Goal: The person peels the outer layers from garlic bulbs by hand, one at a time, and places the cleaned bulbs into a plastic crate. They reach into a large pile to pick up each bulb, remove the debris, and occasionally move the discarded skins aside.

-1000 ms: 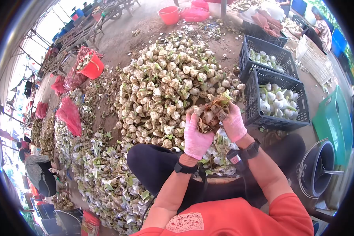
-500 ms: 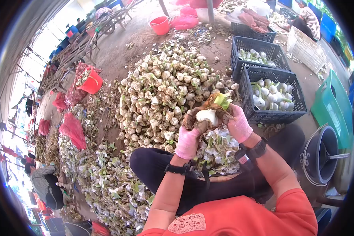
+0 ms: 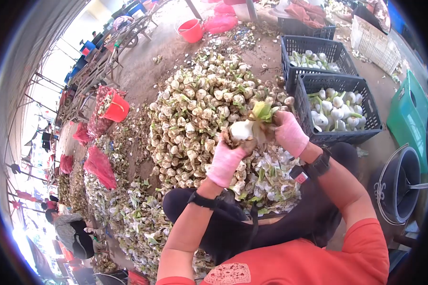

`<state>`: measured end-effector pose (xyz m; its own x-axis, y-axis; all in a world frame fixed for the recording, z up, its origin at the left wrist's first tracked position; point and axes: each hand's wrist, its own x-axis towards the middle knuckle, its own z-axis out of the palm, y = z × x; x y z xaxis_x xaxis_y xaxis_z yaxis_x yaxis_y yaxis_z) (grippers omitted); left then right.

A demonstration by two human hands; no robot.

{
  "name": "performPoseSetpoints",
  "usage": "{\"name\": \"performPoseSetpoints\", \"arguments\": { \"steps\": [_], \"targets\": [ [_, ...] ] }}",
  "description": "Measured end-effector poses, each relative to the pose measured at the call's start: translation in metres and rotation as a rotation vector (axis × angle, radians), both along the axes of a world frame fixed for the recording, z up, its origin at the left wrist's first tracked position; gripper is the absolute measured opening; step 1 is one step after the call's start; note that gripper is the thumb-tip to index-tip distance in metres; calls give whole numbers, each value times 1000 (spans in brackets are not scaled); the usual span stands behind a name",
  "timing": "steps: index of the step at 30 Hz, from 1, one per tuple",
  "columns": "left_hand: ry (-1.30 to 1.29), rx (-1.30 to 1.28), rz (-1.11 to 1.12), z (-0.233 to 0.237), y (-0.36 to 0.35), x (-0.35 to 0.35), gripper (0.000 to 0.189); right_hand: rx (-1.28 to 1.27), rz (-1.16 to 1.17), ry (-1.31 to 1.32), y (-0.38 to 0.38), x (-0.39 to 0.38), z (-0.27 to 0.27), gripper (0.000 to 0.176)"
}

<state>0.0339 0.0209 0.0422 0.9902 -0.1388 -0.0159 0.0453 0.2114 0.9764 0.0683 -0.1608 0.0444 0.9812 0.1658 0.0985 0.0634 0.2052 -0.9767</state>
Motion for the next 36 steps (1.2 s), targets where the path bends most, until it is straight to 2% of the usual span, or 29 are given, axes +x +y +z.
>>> {"name": "performPoseSetpoints", "arguments": {
  "steps": [2, 3, 4, 5, 6, 7, 8, 9, 10, 11, 12, 13, 14, 15, 16, 17, 18, 20, 22, 23, 24, 26, 28, 30, 32, 34, 36],
  "targets": [
    [108, 67, -5, -5, 2, 11, 53, -476, 61, -35, -4, 1, 16, 26],
    [277, 19, -22, -15, 6, 19, 53, -384, 65, -195, -6, 8, -2, 30],
    [447, -29, -41, -19, 5, 25, 53, -380, 57, -185, -9, 11, -11, 30],
    [464, -164, -32, -25, 1, 25, 48, -345, 64, -164, -13, 14, -18, 31],
    [475, -161, -40, -30, -3, 25, 48, -311, 72, -144, -15, 17, -25, 32],
    [477, -297, -70, -34, -8, 24, 45, -86, 31, -86, -14, 19, -34, 30],
    [485, -435, -97, -38, -12, 24, 42, -86, 19, -67, -19, 22, -38, 30],
    [471, -460, -110, -40, -15, 22, 44, -142, -22, 30, -25, 25, -40, 30],
    [481, -388, -185, -46, -13, 23, 51, -200, -63, 120, -32, 30, -41, 30],
    [429, -360, -228, -48, -17, 21, 53, -336, -91, 2, -39, 37, -54, 30],
    [378, -332, -265, -49, -19, 17, 55, -339, -95, 11, -45, 44, -67, 30],
    [384, -286, -375, -44, -16, 16, 57, -666, -176, -10, -51, 51, -80, 30],
    [391, -285, -378, -37, -20, 13, 57, -991, -257, -29, -57, 55, -94, 29],
    [323, -264, -318, -30, -23, 10, 59, -1063, -141, 55, -63, 57, -110, 34],
    [254, -245, -248, -28, -22, 7, 61, -1061, -126, 59, -57, 52, -109, 34],
    [152, -128, -242, -35, -18, 13, 62, -1173, 51, -88, -51, 39, -101, 38],
    [190, -153, -254, -43, -13, 16, 61, -1276, 229, -239, -49, 27, -91, 42],
    [193, 8, -208, -42, -14, 17, 61, -1264, 306, -241, -50, 21, -66, 49],
    [247, -41, -219, -44, -10, 16, 60, -496, 295, -86, -52, 21, -45, 49],
    [291, -80, -229, -44, -9, 15, 59, -342, 298, 73, -51, 19, -34, 43],
    [294, -81, -235, -43, -10, 15, 59, -342, 293, 77, -49, 18, -33, 43],
    [252, -26, -298, -41, -13, 16, 57, -444, 269, -95, -47, 13, -31, 34],
    [318, -62, -300, -46, -12, 13, 57, -439, 240, -51, -44, 10, -31, 31],
    [380, -344, -261, -43, -14, 8, 61, -429, 187, 30, -40, 7, -30, 24],
    [367, -409, -248, -51, -14, 5, 60, -449, 144, -3, -35, 1, -31, 23],
    [529, -605, -281, -53, -12, 3, 53, -469, 105, -33, -30, -2, -32, 22],
    [584, -597, -283, -49, -10, 3, 48, -590, 86, -97, -26, -3, -32, 22]
  ]
}}
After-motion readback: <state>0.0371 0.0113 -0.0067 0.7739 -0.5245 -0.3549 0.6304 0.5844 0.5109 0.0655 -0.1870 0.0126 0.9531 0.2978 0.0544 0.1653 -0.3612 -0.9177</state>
